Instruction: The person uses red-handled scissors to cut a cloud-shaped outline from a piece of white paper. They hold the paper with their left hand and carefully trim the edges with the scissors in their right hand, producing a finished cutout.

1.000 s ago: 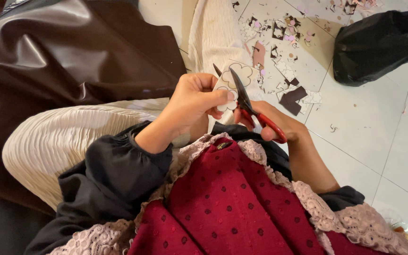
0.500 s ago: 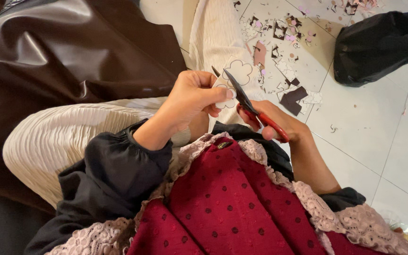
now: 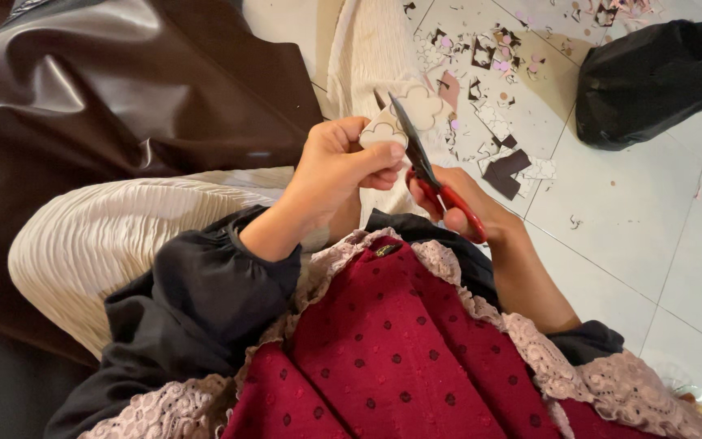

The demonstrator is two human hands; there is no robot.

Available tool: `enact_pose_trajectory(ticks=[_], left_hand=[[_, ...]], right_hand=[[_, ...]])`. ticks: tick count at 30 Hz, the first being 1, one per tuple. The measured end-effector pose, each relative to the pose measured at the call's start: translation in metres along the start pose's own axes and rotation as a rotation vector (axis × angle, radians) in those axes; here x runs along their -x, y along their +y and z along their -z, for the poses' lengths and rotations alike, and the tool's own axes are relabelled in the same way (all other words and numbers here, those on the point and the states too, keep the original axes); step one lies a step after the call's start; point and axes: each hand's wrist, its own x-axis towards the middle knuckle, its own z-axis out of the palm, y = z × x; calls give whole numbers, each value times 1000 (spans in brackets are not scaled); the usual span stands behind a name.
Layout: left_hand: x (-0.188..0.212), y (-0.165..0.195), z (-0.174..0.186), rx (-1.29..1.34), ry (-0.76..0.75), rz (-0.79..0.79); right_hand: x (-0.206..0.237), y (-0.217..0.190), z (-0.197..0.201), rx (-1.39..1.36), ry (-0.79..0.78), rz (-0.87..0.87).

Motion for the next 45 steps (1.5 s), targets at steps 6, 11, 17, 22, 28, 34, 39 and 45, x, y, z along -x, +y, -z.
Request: enact_pose_trajectory(ticks=[6,11,17,22,28,34,39,45], left_hand=[[0,14,6,-103,-62,50],[1,24,8,-229,-22,120],[1,27,4,-98,35,51],[1,26,3,-180,62,15],[4,30,9,-281,28,30],[4,24,13,-302,54,9],[3,14,11,-228,62,-4],[3,10,10,-273,9,-35]], right_hand=[[-4,-15,9,57,-115,35],[-5,-15,11,96,-126,-21],[-10,-17,8,41,-91,17],[-11,-20,2,-5,-112,28],[-7,-12,-1,42,-115,-13],[-5,2,-5,101,-83,18],[-3,7,-9,47,-101,34],[-3,4,-14,-1,-92,36]])
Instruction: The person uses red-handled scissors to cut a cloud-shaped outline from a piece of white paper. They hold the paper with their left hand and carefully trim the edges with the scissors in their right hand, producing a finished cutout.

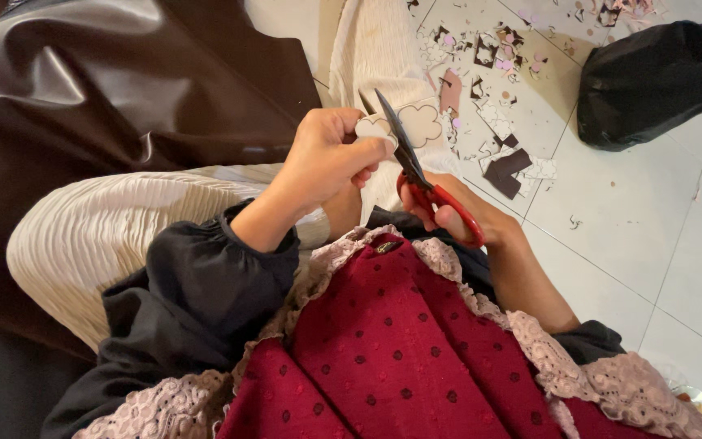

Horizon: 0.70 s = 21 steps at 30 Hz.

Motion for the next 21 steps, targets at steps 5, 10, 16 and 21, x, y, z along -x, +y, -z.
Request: enact_pose_trajectory(ticks=[5,10,16,21], left_hand=[[-1,5,3,-51,-3,43],[-4,10,2,-37,16,1],[-7,12,1,-56,25,-49],[-7,16,4,-126,6,-24]], right_hand=[[2,-2,2,3,-21,-22],[-2,-5,2,22,24,-42],[0,-17,8,-27,-2,6],[1,-25,9,-110,-59,6]])
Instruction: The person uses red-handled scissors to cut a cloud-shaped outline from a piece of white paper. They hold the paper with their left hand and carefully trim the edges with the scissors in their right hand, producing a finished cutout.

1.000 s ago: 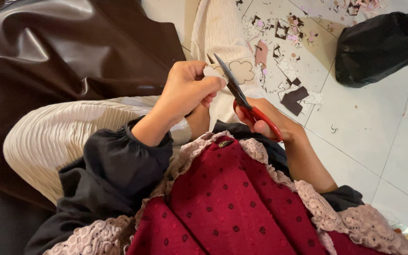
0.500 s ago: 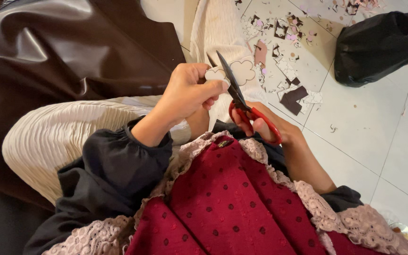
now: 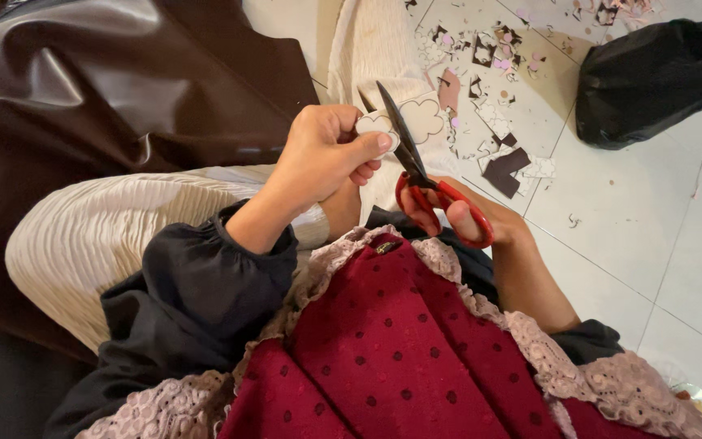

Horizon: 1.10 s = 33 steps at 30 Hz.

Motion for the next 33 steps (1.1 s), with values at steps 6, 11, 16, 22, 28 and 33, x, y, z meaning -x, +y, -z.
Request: enact_pose_trajectory(ticks=[6,11,16,22,28,33], left_hand=[[-1,0,1,-20,0,23],[-3,-3,-1,115,0,3],[-3,-6,-4,146,1,-26],[-1,-16,-5,167,-3,-32],[-3,-29,-10,151,17,-28],[-3,-36,-13,233,16,-48]], right_hand=[[-4,-6,-1,50,-7,-41],[-8,-1,-7,25,73,-57],[-9,1,-11,47,103,14],[-3,-8,-10,112,54,19],[-7,5,-18,109,99,27],[-8,18,-22,143,170,42]])
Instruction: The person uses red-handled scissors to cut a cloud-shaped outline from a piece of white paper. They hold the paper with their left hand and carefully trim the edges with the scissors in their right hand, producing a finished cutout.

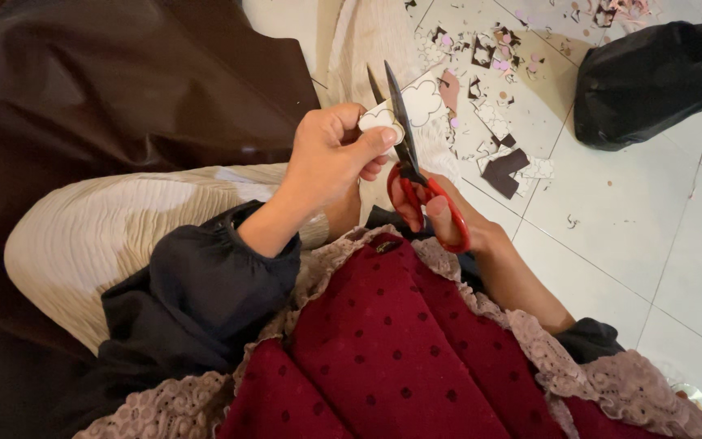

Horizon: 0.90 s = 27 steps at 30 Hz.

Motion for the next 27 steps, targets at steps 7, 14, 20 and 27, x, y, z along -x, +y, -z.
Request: enact_pose_trajectory(ticks=[7,14,20,27], left_hand=[[0,-3,-2,-15,-35,-22],[-1,4,-1,-44,-83,-23],[-2,14,0,-77,-107,19],[-4,20,-4,5,1,19]], right_hand=[[3,4,3,-35,-11,21],[7,5,15,-9,-11,21],[7,16,29,-17,-16,2],[3,7,31,-32,-30,42]])
